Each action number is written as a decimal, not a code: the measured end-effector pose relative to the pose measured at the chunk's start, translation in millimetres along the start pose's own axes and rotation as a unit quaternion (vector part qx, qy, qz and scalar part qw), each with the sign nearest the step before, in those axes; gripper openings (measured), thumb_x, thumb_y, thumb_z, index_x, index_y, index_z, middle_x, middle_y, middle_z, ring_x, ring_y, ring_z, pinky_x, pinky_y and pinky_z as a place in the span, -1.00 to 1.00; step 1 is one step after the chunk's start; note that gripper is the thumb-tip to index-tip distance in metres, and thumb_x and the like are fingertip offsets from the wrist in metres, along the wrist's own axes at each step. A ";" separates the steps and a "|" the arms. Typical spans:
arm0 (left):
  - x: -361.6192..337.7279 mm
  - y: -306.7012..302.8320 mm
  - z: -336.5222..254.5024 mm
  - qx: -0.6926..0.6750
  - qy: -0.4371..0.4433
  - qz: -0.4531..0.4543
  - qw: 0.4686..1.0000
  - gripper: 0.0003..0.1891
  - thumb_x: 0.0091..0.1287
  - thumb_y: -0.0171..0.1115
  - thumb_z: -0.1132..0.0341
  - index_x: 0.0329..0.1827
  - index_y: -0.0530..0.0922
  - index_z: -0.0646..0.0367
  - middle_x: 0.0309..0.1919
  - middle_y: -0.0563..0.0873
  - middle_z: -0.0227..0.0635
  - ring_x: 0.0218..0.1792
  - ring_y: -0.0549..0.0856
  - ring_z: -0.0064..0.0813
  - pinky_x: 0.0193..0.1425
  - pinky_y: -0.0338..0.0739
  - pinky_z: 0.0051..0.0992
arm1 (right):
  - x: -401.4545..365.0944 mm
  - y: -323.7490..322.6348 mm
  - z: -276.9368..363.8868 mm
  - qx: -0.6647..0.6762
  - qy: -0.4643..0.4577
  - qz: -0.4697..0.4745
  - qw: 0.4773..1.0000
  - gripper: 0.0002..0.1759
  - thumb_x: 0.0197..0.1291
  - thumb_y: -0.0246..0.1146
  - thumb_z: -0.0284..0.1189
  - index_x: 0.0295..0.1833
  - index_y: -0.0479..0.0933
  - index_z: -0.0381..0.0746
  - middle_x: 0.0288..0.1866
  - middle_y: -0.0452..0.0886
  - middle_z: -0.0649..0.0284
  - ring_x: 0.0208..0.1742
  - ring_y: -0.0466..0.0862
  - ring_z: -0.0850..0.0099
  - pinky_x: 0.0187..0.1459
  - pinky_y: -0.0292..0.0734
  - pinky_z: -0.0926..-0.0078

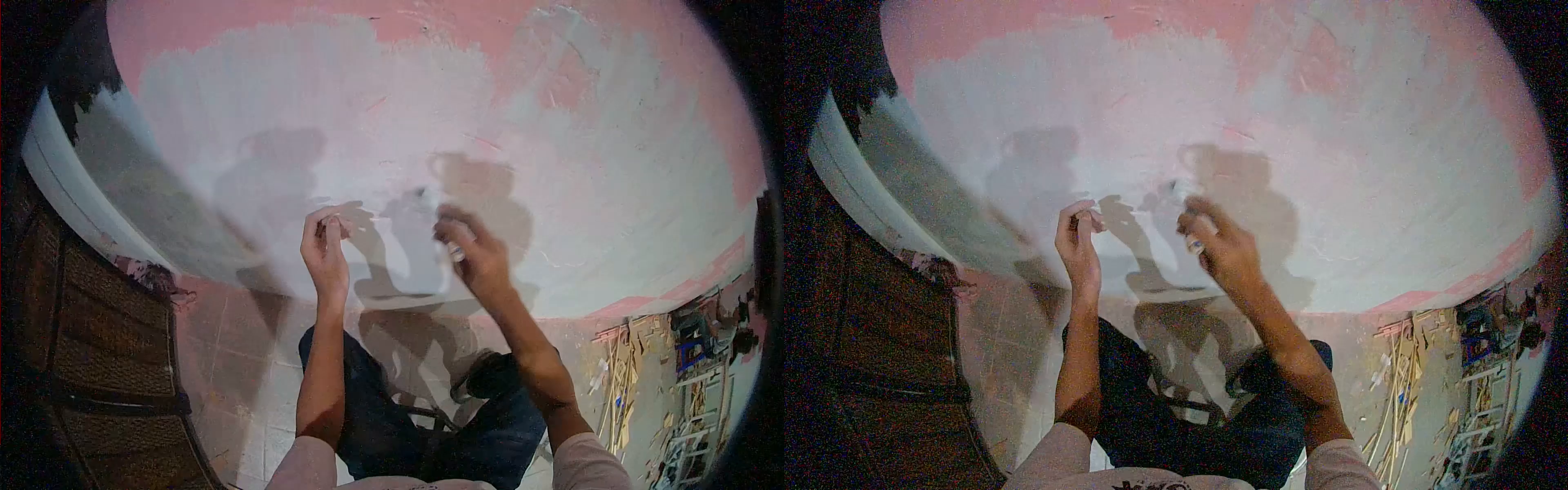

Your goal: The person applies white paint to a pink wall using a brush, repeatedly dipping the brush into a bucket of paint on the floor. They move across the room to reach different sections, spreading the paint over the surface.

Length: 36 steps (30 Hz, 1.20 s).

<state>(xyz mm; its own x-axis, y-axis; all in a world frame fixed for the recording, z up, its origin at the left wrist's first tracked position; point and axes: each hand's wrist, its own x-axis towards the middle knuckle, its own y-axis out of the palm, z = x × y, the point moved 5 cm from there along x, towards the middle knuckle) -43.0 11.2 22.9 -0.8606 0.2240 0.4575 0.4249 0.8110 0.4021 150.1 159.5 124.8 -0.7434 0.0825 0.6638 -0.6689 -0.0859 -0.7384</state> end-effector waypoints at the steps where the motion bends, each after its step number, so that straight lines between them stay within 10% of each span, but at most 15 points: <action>1: 0.0 -0.2 1.3 -0.002 -0.004 -0.002 1.000 -0.82 0.59 0.06 0.40 0.06 0.62 0.23 -0.28 0.64 -0.38 -0.22 0.61 -0.55 -0.05 0.59 -0.45 | 17.3 -23.6 4.0 0.017 -0.007 -0.061 0.998 -0.58 0.06 0.43 -0.64 0.08 0.69 -0.12 0.19 0.70 0.06 0.12 0.78 0.19 0.08 0.75 0.31; 9: 15.1 -8.8 -14.1 0.026 -0.022 0.025 0.999 -0.83 0.58 0.06 0.40 0.01 0.62 0.24 -0.30 0.64 -0.40 -0.23 0.60 -0.57 -0.08 0.55 -0.48 | 110.0 -140.7 62.3 -0.128 -0.137 -0.278 0.942 -0.66 0.05 0.43 -0.74 -0.03 0.67 -0.23 -0.02 0.76 0.05 -0.02 0.80 0.22 -0.05 0.72 0.39; 13: 13.4 -6.8 -14.7 0.028 -0.029 0.027 0.999 -0.83 0.58 0.06 0.41 0.00 0.62 0.24 -0.30 0.63 -0.41 -0.24 0.60 -0.56 -0.07 0.54 -0.48 | 87.7 -96.4 41.5 -0.112 -0.067 -0.047 0.990 -0.48 0.02 0.38 -0.70 0.12 0.63 -0.03 0.22 0.67 0.19 0.12 0.75 0.20 0.01 0.74 0.30; 23: 15.1 -10.3 -12.0 0.040 -0.016 0.026 0.999 -0.84 0.58 0.07 0.42 0.00 0.61 0.26 -0.28 0.67 -0.38 -0.23 0.62 -0.57 -0.07 0.56 -0.48 | 78.1 -105.5 33.3 -0.043 -0.043 -0.117 0.991 -0.48 0.10 0.35 -0.71 0.18 0.64 -0.09 0.27 0.64 0.06 0.11 0.75 0.16 0.04 0.72 0.32; 31: 17.0 -13.5 -11.3 0.065 -0.009 0.028 0.997 -0.84 0.58 0.05 0.44 -0.03 0.62 0.28 -0.30 0.66 -0.43 -0.28 0.62 -0.63 -0.11 0.57 -0.54 | -27.1 14.9 8.1 -0.014 -0.062 0.163 0.985 -0.46 0.11 0.33 -0.58 0.24 0.54 0.01 0.46 0.50 0.18 0.00 0.80 0.21 -0.14 0.80 0.29; 36: 18.4 -9.1 -7.9 0.041 -0.026 0.026 0.998 -0.83 0.59 0.05 0.44 -0.01 0.63 0.27 -0.31 0.67 -0.42 -0.27 0.63 -0.63 -0.11 0.58 -0.54 | 45.5 -81.2 0.6 -0.064 -0.020 -0.043 0.997 -0.47 0.02 0.33 -0.69 0.15 0.60 -0.07 0.27 0.64 0.19 -0.05 0.81 0.21 -0.18 0.80 0.32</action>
<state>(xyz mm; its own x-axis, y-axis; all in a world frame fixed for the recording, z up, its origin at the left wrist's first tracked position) -60.5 3.6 33.9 -0.8523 0.2920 0.4340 0.4460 0.8391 0.3114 170.6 169.6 215.0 -0.6850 0.0449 0.7272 -0.7257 0.0472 -0.6864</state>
